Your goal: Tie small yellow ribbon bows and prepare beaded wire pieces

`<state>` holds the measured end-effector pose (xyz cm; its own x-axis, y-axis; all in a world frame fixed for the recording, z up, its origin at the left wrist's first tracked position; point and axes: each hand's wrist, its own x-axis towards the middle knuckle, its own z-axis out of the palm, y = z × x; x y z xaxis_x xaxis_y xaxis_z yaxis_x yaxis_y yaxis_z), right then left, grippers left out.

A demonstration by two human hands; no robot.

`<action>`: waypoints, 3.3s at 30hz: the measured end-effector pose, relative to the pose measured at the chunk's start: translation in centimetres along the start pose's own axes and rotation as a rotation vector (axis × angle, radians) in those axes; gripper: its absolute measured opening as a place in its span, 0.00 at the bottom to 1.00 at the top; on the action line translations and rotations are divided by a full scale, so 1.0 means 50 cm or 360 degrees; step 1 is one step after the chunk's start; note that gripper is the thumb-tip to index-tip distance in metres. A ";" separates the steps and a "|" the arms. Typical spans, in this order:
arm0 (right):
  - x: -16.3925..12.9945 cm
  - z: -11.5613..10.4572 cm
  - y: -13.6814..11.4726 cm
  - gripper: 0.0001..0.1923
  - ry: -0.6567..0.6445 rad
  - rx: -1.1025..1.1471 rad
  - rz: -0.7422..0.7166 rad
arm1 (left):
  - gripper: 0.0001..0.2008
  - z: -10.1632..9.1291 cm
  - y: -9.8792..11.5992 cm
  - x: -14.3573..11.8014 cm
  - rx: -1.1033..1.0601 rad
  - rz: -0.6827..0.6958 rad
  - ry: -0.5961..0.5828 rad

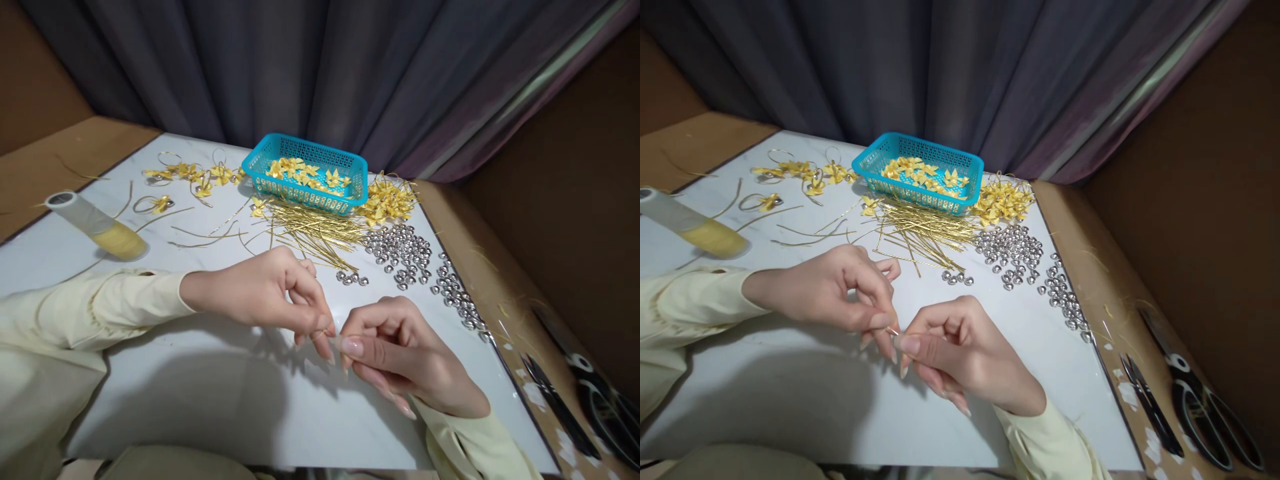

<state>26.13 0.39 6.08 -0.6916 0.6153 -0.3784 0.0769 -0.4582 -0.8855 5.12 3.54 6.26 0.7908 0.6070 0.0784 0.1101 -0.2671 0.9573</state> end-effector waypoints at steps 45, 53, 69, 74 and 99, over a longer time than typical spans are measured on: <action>0.021 -0.028 0.007 0.09 0.1002 -0.0937 -0.0713 | 0.11 -0.007 -0.046 -0.009 0.0022 -0.0434 0.0712; 0.101 0.008 0.094 0.10 0.0322 -0.1583 -0.0728 | 0.12 0.009 -0.112 -0.130 0.0577 -0.0497 0.0619; 0.091 0.036 0.048 0.10 0.0858 -0.0541 -0.0757 | 0.21 0.063 -0.078 -0.047 -0.0662 -0.0373 0.0074; 0.085 0.025 0.034 0.15 0.0932 -0.0257 -0.0730 | 0.20 0.061 -0.044 -0.011 -0.0660 -0.0297 -0.0013; 0.114 0.068 0.020 0.16 0.0717 -0.1249 -0.0877 | 0.24 -0.015 -0.006 -0.112 -0.0659 -0.0763 -0.0147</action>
<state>19.84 1.26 3.95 -0.4543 0.8667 0.2060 0.3874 0.4004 -0.8304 0.21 0.79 5.73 0.7622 0.5153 -0.3918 0.2373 0.3408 0.9097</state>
